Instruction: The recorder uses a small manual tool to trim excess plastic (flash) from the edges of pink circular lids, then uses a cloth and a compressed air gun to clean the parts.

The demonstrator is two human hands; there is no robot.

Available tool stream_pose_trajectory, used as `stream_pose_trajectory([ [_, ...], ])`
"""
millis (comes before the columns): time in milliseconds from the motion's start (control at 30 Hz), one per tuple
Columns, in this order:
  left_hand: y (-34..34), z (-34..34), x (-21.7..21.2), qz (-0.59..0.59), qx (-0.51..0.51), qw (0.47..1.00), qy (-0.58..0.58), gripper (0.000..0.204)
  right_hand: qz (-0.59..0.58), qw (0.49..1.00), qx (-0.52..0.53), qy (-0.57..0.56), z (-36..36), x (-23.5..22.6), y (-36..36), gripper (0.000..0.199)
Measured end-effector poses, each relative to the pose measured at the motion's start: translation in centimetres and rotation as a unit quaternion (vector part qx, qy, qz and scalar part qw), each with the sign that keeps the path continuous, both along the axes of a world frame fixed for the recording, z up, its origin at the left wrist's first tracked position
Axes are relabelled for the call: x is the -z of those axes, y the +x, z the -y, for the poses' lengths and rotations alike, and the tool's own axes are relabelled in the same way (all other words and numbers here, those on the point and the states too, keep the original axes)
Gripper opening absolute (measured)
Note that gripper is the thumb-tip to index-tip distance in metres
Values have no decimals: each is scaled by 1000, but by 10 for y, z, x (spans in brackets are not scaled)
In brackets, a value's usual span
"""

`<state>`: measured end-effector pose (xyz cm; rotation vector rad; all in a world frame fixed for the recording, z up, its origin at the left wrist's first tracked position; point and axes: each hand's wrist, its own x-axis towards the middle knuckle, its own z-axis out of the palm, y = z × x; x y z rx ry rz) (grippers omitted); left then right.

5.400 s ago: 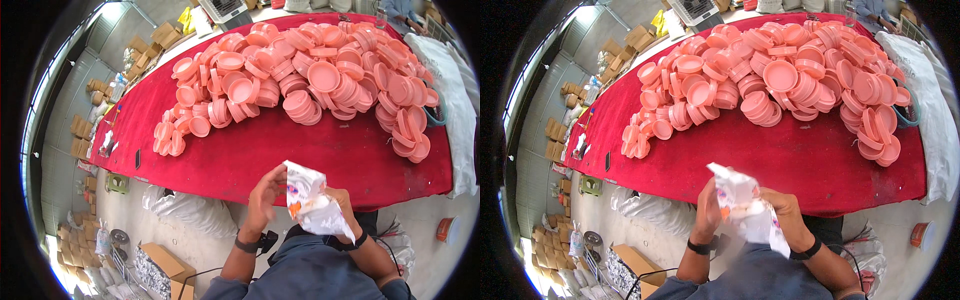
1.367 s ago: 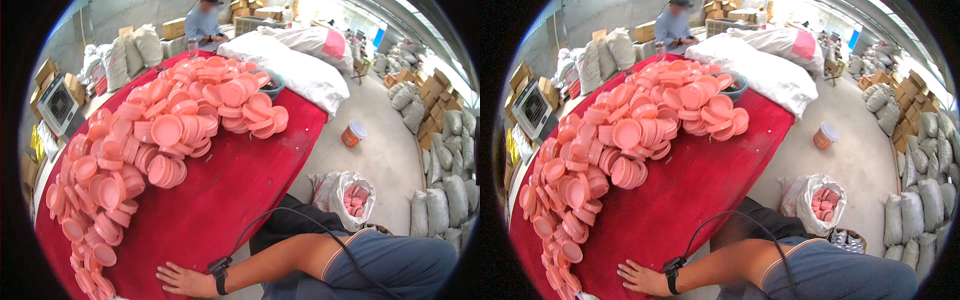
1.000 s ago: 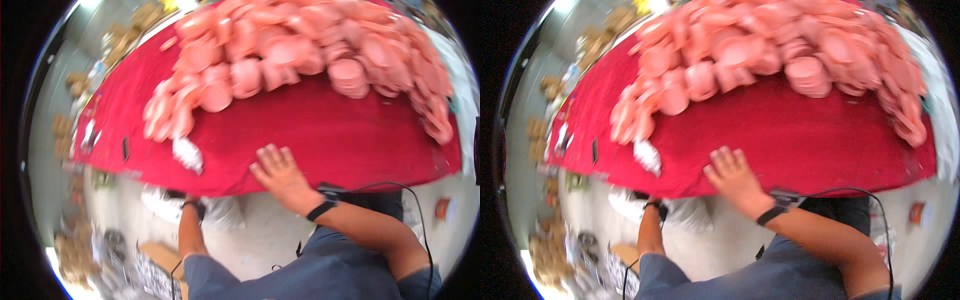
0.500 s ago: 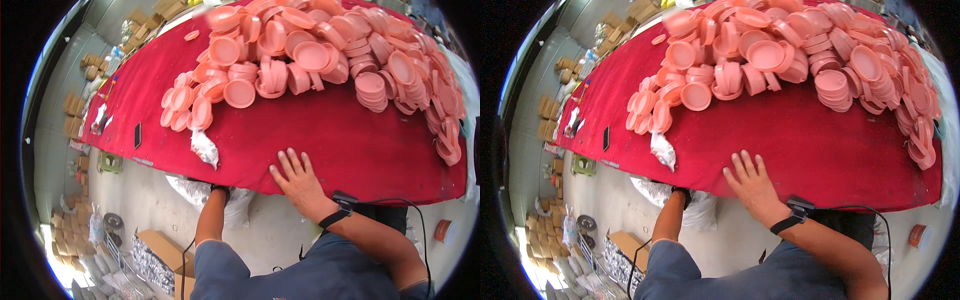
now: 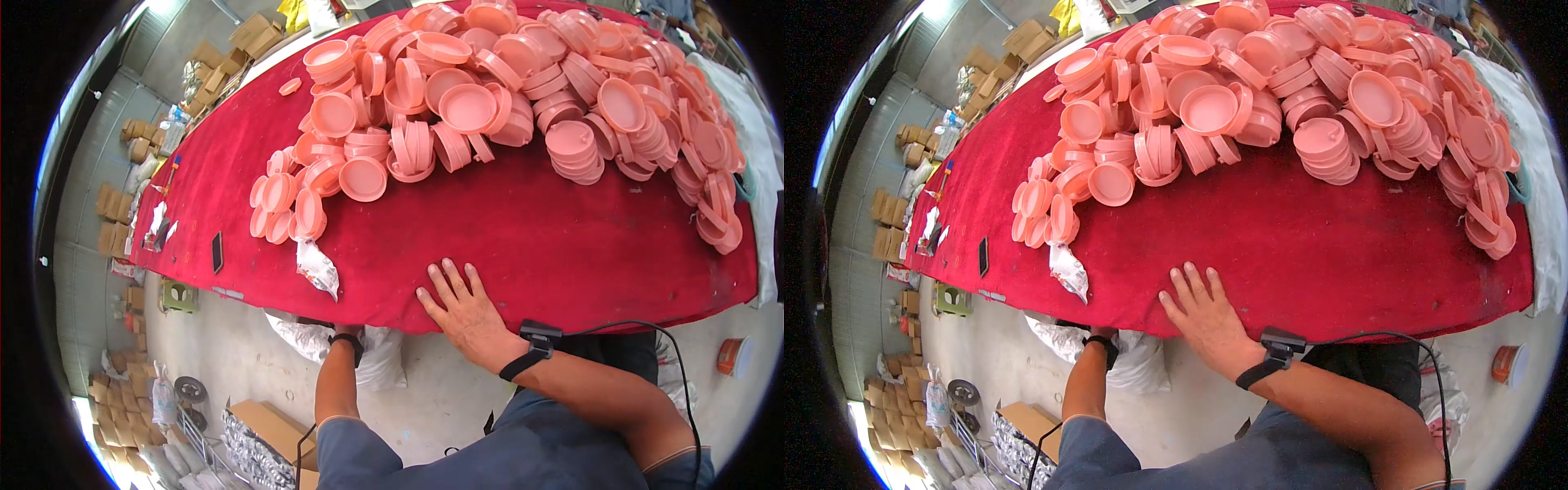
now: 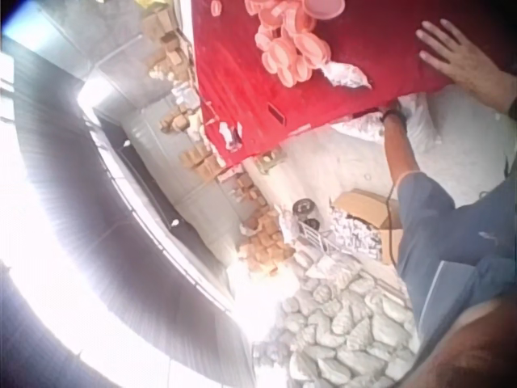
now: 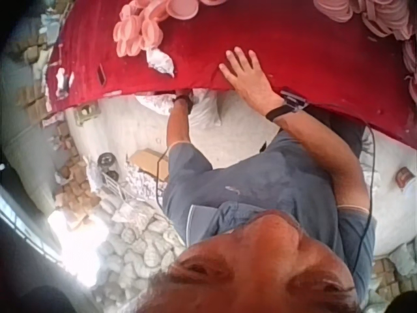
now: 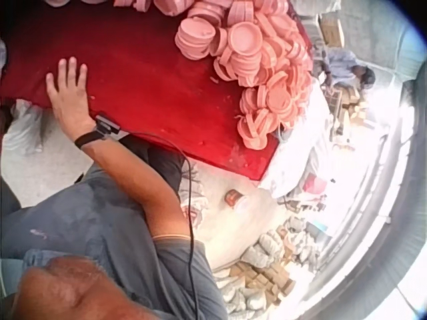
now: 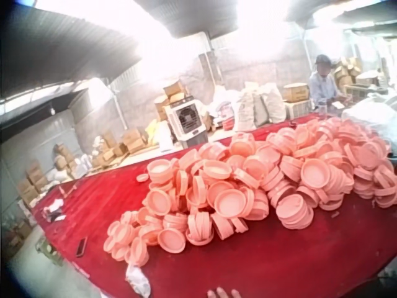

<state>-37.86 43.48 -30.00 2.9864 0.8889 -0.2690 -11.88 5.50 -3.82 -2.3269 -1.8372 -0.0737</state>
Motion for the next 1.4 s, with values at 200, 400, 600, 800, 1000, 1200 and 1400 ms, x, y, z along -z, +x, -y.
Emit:
stream_pose_trajectory([
  [200,5,2,-6,-3,35,998,43,57,-1,1000,6,13,0,15,5,67],
  [400,-6,18,-73,45,-38,997,47,51,28,1000,9,-2,-3,15,4,66],
  [600,1,29,-181,90,-199,976,-8,34,46,999,8,-11,-1,18,7,68],
  [800,-32,17,-227,70,-273,960,-2,33,35,999,6,19,0,18,3,67],
  [1000,-35,17,-248,25,-273,961,-44,35,51,998,8,27,-2,22,4,63],
  [1200,-34,15,-272,-45,-272,955,-105,36,56,998,7,14,-3,20,4,61],
  [1400,-72,53,-231,-54,-203,976,-59,35,48,999,8,20,-3,24,4,62],
])
